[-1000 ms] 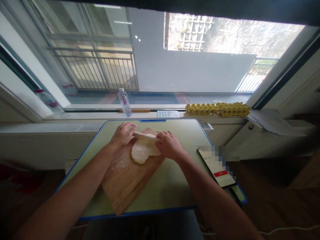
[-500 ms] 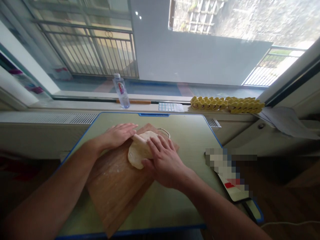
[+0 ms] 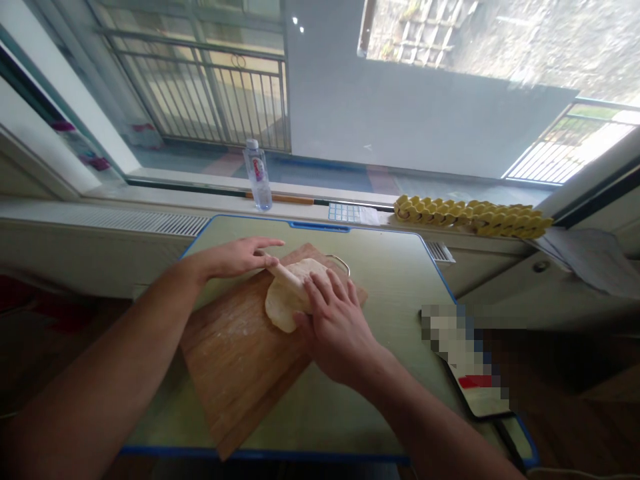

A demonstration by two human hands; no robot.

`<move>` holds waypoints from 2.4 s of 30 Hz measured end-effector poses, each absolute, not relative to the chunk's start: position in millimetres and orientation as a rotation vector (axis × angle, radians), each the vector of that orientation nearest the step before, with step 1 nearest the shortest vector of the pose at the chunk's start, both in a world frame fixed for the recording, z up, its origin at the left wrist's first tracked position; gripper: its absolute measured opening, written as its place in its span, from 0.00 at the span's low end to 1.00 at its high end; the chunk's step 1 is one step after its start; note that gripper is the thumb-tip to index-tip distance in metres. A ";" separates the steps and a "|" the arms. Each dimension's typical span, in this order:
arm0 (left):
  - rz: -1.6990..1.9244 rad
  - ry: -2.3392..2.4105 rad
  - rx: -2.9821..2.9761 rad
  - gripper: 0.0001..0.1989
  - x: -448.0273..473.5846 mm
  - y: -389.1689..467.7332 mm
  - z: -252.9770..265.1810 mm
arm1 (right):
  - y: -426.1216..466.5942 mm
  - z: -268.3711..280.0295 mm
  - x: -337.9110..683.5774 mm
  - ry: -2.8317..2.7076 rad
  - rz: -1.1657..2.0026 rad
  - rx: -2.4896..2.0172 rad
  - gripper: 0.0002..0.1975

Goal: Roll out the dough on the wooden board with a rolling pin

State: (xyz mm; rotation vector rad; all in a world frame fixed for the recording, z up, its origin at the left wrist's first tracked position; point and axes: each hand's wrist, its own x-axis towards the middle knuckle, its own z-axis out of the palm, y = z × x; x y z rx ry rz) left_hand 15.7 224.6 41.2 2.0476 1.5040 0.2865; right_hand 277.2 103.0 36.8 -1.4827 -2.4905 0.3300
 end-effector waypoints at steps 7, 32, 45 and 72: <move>0.380 1.417 2.056 0.21 12.2 220.3 40.0 | 111.2 31.7 283.4 -2.447 0.376 -1.446 0.26; 0.473 1.549 2.136 0.19 21.7 216.2 42.5 | 148.0 15.6 299.0 -2.230 0.164 -1.430 0.16; 0.545 1.468 2.021 0.15 16.2 200.6 50.6 | 138.6 14.1 289.3 -2.077 0.442 -1.195 0.05; 0.070 1.922 2.304 0.30 23.1 143.6 33.6 | 124.4 33.9 295.0 -2.425 0.300 -1.575 0.25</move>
